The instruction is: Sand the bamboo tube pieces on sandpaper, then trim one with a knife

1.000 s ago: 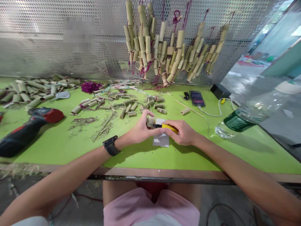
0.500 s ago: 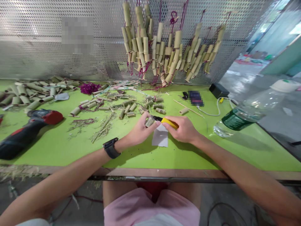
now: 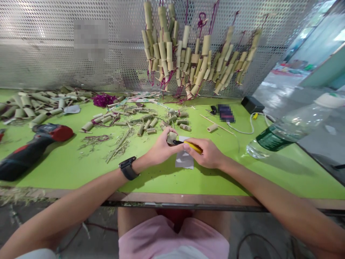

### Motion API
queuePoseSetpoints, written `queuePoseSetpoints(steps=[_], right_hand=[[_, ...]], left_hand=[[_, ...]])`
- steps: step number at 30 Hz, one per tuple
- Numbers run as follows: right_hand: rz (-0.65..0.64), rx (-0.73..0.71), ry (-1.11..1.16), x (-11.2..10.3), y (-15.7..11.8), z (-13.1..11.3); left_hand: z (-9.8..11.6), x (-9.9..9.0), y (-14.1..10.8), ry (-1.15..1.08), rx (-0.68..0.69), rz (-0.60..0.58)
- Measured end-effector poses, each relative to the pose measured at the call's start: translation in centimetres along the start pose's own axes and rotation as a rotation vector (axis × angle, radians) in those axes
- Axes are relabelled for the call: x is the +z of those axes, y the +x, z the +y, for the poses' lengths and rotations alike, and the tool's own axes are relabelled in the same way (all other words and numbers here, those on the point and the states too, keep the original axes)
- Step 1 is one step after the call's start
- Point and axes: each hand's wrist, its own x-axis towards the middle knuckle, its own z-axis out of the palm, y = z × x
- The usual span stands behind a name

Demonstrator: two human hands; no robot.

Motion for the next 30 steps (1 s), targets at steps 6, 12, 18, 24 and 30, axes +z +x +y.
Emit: queuePoseSetpoints(steps=[6, 12, 18, 24, 30], right_hand=[[0.031, -0.004, 0.013, -0.07, 0.02, -0.43], [0.152, 0.044, -0.069, -0.27, 0.19, -0.22], [0.034, -0.034, 0.026, -0.29, 0.05, -0.1], [-0.054, -0.039, 0.036, -0.15, 0.04, -0.15], [-0.015, -0.03, -0.044, -0.01, -0.08, -0.68]], left_hand=[[-0.52, 0.01, 0.09, 0.043, 0.027, 0.043], [-0.46, -0.23, 0.32, 0.196, 0.142, 0.149], [-0.18, -0.11, 0.15, 0.055, -0.006, 0.024], [-0.28, -0.11, 0.15, 0.078, -0.017, 0.005], [-0.2, -0.72, 0.28, 0.15, 0.075, -0.028]])
